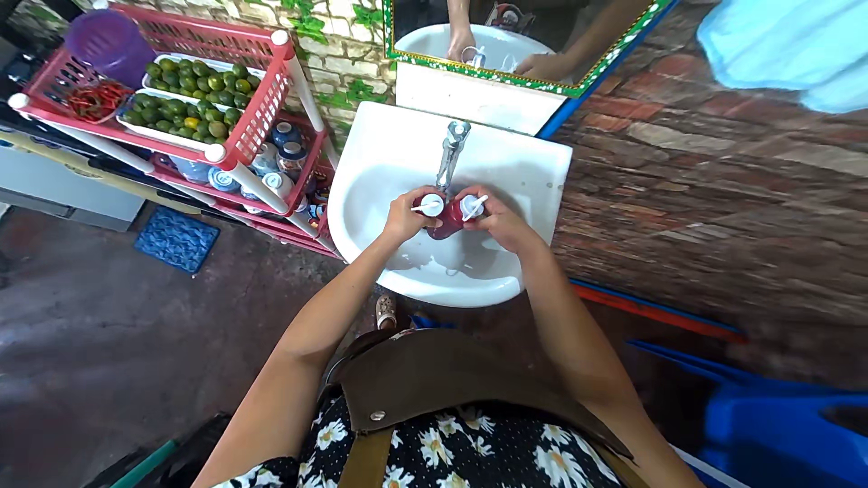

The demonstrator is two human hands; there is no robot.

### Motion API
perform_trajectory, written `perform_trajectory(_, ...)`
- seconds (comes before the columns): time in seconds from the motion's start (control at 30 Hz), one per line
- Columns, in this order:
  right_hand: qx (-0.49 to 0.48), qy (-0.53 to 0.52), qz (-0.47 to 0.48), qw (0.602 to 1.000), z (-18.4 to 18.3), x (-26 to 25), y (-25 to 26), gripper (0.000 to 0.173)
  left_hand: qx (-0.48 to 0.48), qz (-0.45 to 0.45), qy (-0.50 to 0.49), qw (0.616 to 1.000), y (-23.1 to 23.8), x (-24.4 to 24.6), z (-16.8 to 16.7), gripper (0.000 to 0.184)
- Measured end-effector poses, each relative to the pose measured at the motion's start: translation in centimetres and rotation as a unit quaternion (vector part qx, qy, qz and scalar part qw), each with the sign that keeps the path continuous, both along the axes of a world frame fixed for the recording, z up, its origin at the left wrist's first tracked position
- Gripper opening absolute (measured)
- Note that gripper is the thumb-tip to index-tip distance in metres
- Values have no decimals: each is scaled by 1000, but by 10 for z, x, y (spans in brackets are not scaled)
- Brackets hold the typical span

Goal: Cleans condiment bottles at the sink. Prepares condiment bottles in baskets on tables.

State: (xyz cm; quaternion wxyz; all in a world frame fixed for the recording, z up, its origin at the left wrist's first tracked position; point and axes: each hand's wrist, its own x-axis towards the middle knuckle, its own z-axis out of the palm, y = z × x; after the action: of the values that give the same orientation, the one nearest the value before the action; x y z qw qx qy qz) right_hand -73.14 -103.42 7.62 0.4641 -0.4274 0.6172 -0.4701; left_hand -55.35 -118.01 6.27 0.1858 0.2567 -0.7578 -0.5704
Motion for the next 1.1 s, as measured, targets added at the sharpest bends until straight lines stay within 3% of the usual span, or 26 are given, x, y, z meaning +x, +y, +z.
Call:
perform_trajectory(0.1, -1, -2, -4, 1000, -2, 5, -5, 62, 6, 64, -37, 997, -5, 12, 11, 61)
perform_trajectory(0.2, 0, 39, -24, 999, -1, 10, -16, 62, 86, 131, -60, 986, -15, 28, 28, 61)
perform_trajectory(0.37, -23, 145, -47, 988, -6, 27, -45, 69, 219, 228, 16, 949, -19, 46, 56, 53)
perform_trajectory(0.5, 34, 130, -51, 990, -1, 41, -55, 75, 211, 257, 40, 942, -19, 52, 61, 61)
perform_trajectory(0.7, 32, 130, -114, 984, -13, 47, -59, 57, 216, 261, 49, 940, -19, 51, 48, 58)
perform_trajectory(0.83, 6, 97, -152, 984, -6, 52, -38, 54, 213, 242, 27, 946, -20, 44, 41, 61)
perform_trajectory(0.97, 25, 147, -151, 977, 15, 44, -12, 57, 177, 174, 11, 969, -19, 30, 24, 62)
perform_trajectory(1.1, 19, 180, -172, 968, 32, 35, 12, 56, 67, 54, -25, 996, -12, 10, 14, 63)
